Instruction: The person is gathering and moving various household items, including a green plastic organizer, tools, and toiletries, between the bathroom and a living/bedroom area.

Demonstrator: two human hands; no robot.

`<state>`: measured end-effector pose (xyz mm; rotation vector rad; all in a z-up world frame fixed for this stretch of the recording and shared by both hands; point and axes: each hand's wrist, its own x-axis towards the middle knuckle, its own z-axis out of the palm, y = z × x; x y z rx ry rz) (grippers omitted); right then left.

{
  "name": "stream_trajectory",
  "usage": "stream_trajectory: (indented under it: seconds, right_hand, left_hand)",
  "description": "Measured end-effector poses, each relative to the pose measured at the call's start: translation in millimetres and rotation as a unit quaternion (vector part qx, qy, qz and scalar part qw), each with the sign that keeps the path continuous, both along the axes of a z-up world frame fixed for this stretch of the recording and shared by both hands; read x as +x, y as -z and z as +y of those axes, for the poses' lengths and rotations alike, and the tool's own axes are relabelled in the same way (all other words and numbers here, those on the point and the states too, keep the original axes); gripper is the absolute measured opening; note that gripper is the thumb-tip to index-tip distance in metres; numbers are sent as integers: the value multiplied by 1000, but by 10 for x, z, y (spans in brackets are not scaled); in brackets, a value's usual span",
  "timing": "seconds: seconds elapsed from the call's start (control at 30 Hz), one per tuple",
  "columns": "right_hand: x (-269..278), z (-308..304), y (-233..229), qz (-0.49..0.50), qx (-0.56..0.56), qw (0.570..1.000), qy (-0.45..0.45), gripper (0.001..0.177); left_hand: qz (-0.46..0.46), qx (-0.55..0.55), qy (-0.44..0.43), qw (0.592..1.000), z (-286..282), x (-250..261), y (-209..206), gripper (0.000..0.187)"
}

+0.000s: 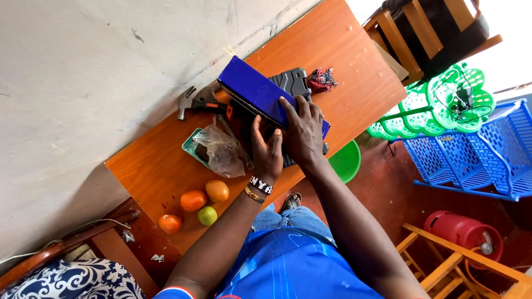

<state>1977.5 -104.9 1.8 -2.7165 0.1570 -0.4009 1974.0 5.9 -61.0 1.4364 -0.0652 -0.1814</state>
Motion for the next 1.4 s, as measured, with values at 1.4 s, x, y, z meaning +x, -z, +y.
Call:
stream_trajectory:
  seconds: [1.4]
  right_hand:
    - [-3808, -1478, -406, -199, 639, 702, 245, 84]
  left_hand:
    - [53, -151, 564, 810, -2200, -2198, -562, 66]
